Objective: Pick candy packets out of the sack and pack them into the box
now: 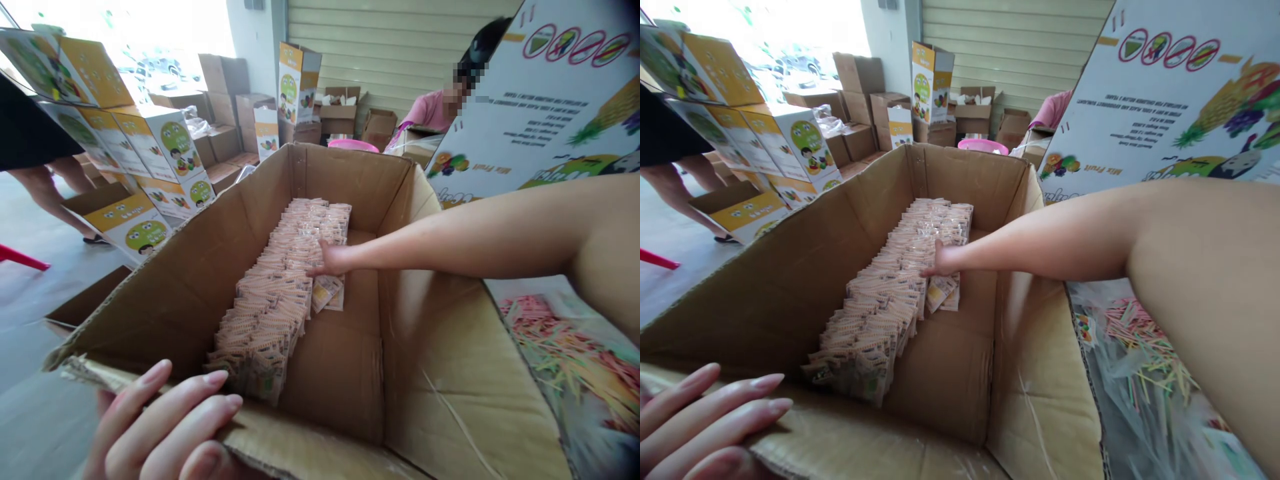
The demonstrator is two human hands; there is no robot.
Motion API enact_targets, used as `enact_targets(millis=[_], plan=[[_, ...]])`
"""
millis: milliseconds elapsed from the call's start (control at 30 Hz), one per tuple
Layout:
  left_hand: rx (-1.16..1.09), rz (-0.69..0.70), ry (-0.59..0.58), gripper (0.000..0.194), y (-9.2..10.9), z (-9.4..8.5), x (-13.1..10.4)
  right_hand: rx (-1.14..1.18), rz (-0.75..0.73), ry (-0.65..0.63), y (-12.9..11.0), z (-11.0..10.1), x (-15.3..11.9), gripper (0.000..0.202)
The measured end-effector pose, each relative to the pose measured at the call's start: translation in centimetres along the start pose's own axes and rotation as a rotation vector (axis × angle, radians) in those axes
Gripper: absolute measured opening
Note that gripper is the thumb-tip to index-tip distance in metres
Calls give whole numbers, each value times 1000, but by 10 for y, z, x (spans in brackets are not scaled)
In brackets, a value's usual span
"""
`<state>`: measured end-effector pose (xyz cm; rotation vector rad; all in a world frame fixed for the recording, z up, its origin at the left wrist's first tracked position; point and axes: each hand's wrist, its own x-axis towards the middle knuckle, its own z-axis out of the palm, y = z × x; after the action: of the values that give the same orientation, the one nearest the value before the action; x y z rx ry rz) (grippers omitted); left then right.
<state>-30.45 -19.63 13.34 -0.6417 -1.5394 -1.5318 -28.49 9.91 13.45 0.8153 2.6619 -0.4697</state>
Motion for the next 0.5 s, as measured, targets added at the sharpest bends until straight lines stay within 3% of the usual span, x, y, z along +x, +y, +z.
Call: enact_targets(millis=[67,167,233,300,400,500], plan=[[7,88,55,35,4,13,1,77,152,-91,1,-20,2,95],[25,103,15,38,6,19,4,77,366,-465,15,-38,3,84],[34,72,-1,38,5,18,3,19,487,-716,29,-34,0,69],[15,59,31,35,4,16,1,-5,519,-842,41,-20,-5,60],[-11,70,68,31,3,17,-4,93,347,-819,44,5,-10,57],[10,42,38,27,5,18,-7,220,126,-609,34,23,-12,54]])
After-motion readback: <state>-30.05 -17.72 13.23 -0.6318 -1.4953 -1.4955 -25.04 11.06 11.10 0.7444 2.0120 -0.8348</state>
